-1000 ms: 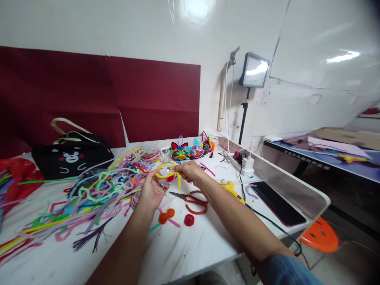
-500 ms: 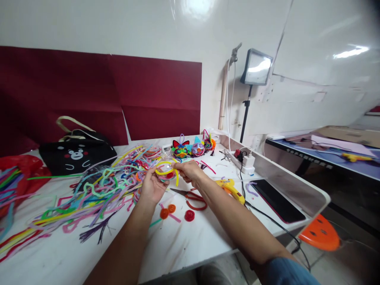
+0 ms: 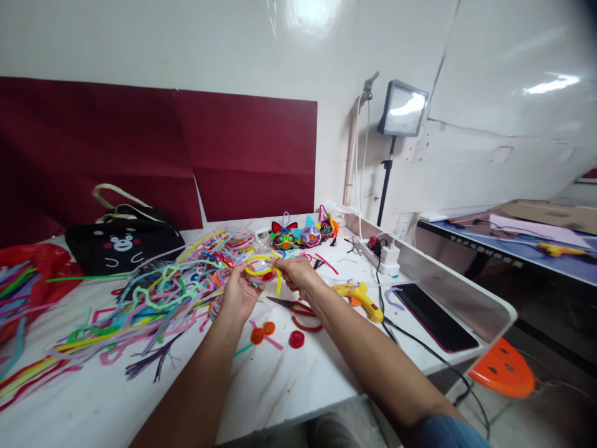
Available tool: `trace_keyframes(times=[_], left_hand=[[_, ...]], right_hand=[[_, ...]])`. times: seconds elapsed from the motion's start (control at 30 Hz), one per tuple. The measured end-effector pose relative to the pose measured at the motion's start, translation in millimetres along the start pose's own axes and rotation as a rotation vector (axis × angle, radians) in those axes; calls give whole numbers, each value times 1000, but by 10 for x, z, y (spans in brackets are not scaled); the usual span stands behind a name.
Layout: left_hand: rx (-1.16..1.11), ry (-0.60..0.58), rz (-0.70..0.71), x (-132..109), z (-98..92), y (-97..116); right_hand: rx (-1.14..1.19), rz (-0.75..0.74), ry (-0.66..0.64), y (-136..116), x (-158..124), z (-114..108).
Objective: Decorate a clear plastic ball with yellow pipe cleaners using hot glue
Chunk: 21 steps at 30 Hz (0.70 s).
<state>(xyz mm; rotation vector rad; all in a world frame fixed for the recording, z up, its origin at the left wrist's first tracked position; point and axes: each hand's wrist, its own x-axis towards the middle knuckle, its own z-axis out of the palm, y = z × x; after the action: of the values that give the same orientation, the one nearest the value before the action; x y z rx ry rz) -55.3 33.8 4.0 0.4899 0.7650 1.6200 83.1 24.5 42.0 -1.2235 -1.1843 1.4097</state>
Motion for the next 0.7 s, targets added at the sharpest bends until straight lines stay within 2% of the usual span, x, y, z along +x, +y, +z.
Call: trace_keyframes(times=[0.27, 0.5, 0.6, 0.7], left_hand=[[41, 40, 35, 18, 6, -29], [15, 23, 61, 78, -28, -75], [8, 40, 67, 74, -21, -73], [1, 58, 74, 55, -15, -63]], right_hand=[[187, 76, -102, 74, 14, 12], [206, 93, -137, 48, -50, 50], [177, 70, -120, 44, -85, 86], [135, -3, -42, 54, -109, 132]])
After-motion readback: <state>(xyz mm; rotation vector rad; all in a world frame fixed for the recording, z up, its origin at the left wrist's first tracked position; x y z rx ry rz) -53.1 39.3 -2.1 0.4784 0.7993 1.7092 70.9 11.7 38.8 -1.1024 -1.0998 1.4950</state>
